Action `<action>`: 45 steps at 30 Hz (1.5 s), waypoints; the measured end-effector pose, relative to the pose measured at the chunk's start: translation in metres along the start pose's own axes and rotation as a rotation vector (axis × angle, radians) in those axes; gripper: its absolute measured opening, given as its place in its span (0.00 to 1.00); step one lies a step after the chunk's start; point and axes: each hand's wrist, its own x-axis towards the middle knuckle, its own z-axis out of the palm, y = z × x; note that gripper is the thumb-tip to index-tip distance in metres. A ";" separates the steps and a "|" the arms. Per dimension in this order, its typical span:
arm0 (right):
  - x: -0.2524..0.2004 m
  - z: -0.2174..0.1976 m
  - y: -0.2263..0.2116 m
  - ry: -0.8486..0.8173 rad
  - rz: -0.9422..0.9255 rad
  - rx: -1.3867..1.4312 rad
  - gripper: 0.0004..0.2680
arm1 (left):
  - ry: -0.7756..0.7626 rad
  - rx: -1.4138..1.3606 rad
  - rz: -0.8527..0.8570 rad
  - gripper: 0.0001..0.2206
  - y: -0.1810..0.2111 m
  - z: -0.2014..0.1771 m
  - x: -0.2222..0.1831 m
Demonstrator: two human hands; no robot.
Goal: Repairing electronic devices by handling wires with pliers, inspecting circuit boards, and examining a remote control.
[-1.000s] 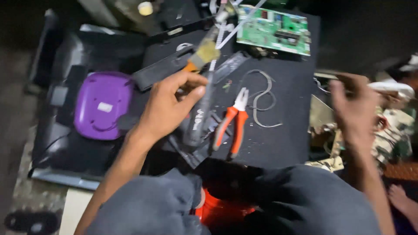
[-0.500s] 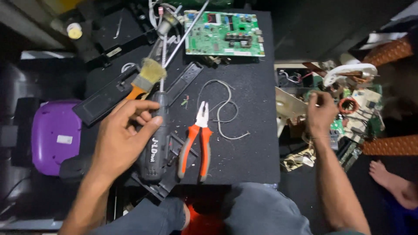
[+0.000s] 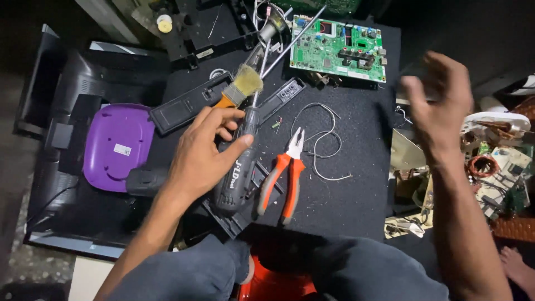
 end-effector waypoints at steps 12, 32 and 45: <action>0.064 0.047 -0.034 -0.600 -0.010 -0.372 0.27 | 0.001 -0.102 0.044 0.14 -0.009 -0.001 -0.004; 0.035 0.029 -0.017 -0.057 -0.414 -0.806 0.17 | 0.037 -0.143 0.080 0.10 -0.014 -0.001 -0.001; -0.009 0.031 -0.013 0.041 -0.197 -0.399 0.24 | 0.051 -0.158 0.067 0.09 -0.014 0.000 -0.001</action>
